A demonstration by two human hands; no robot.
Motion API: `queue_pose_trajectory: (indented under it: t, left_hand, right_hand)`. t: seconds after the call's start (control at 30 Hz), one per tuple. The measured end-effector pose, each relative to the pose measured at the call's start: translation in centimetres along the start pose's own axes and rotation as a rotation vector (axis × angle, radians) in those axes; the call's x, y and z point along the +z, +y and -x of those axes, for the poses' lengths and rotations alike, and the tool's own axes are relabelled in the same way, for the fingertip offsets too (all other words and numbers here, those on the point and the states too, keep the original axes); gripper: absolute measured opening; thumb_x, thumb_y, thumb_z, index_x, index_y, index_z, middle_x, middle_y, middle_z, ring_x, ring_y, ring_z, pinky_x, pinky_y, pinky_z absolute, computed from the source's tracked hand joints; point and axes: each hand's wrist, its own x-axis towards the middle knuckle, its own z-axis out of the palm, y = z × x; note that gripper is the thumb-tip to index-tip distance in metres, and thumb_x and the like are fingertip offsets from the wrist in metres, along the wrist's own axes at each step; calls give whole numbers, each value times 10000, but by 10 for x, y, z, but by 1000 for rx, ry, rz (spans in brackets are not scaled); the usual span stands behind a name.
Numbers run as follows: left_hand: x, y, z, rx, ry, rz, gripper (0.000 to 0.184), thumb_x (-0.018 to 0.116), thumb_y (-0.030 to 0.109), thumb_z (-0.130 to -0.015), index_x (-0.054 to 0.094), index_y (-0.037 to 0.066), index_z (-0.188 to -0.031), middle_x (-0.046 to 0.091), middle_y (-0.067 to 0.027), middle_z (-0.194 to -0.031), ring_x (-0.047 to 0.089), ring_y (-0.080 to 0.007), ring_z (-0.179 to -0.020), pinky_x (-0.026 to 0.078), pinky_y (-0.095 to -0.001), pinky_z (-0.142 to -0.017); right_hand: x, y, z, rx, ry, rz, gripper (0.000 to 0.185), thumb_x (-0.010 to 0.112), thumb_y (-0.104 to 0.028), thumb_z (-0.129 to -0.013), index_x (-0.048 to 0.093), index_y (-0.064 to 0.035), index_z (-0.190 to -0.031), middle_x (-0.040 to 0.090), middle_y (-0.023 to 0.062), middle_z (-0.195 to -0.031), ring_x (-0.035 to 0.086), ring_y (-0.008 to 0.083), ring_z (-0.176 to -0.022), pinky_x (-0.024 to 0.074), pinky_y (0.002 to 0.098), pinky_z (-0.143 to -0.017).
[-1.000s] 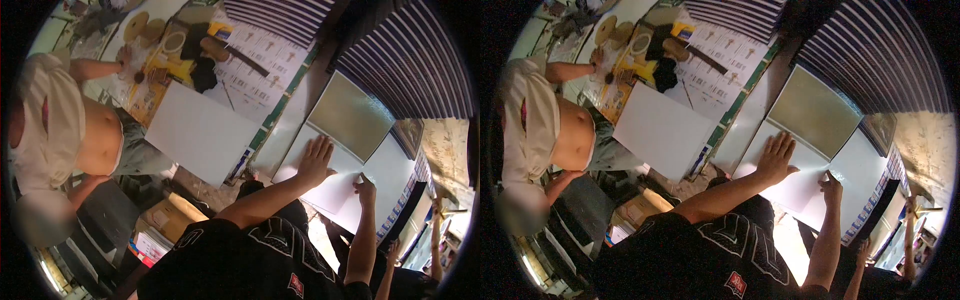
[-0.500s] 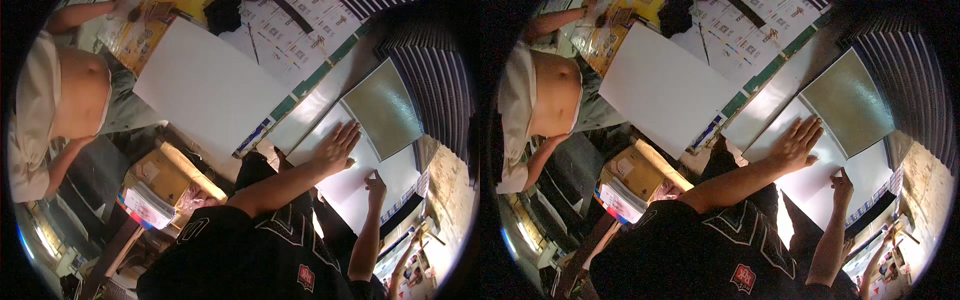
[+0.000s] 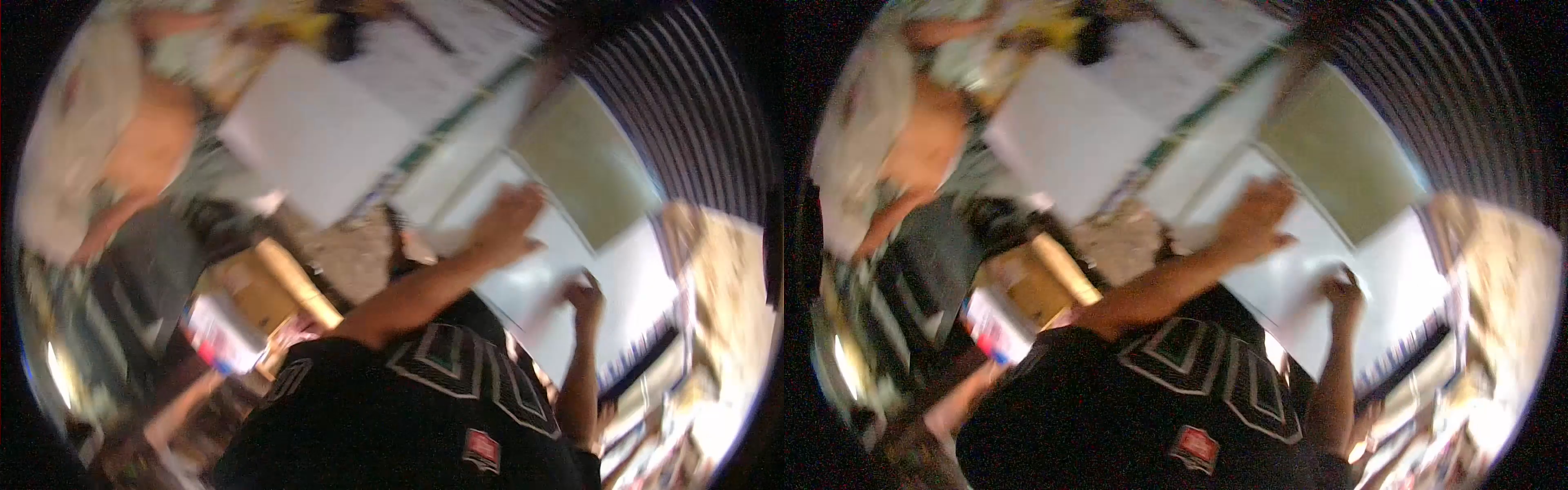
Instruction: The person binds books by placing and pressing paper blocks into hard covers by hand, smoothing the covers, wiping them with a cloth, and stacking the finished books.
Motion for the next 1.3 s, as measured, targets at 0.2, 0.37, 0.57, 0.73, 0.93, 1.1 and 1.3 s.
queue_pose_trajectory:
  t: [0.2, 0.37, 0.57, 0.73, 0.93, 1.1, 1.3]
  left_hand:
    - [-15, -5, 35, -14, 84, -188, 701, 484, 555, -924, 402, 95, -1446, 252, -234, -1540, 219, -375, -1441, 162, -597, -1135]
    - [-1, -5, 28, 32, 82, -260, 681, 459, 527, -950, 391, 66, -1447, 245, -228, -1545, 215, -372, -1443, 150, -582, -1146]
    - [-25, -6, 99, 338, -242, -201, 744, 602, 552, -825, 471, 89, -1392, 346, -116, -1522, 264, -295, -1433, 232, -571, -1123]
    - [-52, -25, 93, 394, -295, -305, 579, 674, 438, -780, 594, 146, -1273, 467, -57, -1444, 367, -264, -1379, 279, -547, -1112]
    - [-64, -63, 35, 649, -415, -219, 533, 645, 426, -809, 589, 191, -1284, 432, -11, -1480, 339, -228, -1402, 253, -500, -1160]
    - [-56, -73, 35, 676, -421, -256, 529, 673, 404, -781, 600, 209, -1267, 443, -1, -1471, 357, -219, -1392, 264, -497, -1162]
    - [-62, -63, 32, 602, -457, -278, 502, 688, 388, -776, 615, 219, -1243, 482, 7, -1439, 357, -216, -1393, 256, -512, -1164]
  right_hand:
    - [1, -39, -6, 135, 13, -88, 565, 772, -115, -771, 478, 31, -1230, 668, 167, -860, 661, 228, -764, 547, 331, -674]
    - [-27, -4, -85, -203, 411, 111, 781, 868, -258, -702, 445, 28, -1292, 594, 199, -1125, 612, 301, -982, 522, 385, -814]
    - [-53, -70, -123, -132, 124, -807, 286, 579, -48, -869, 531, 76, -1123, 634, 161, -1074, 609, 222, -1028, 508, 339, -842]
    - [-44, -26, -46, -124, 355, -679, 374, 565, -36, -863, 505, 63, -1219, 616, 154, -1152, 581, 226, -1071, 466, 328, -921]
    - [-17, 4, 74, -110, 682, -910, 471, 623, 7, -883, 466, 30, -1325, 577, 147, -1242, 567, 226, -1125, 446, 373, -994]
    - [-91, 3, 80, -237, 516, -890, 586, 611, -395, -921, 518, 44, -1298, 604, 161, -1219, 619, 239, -1067, 519, 361, -888]
    - [-160, -35, -8, -261, -269, -712, 903, 677, -597, -799, 465, 94, -1340, 577, 190, -1264, 584, 254, -1120, 461, 356, -962]
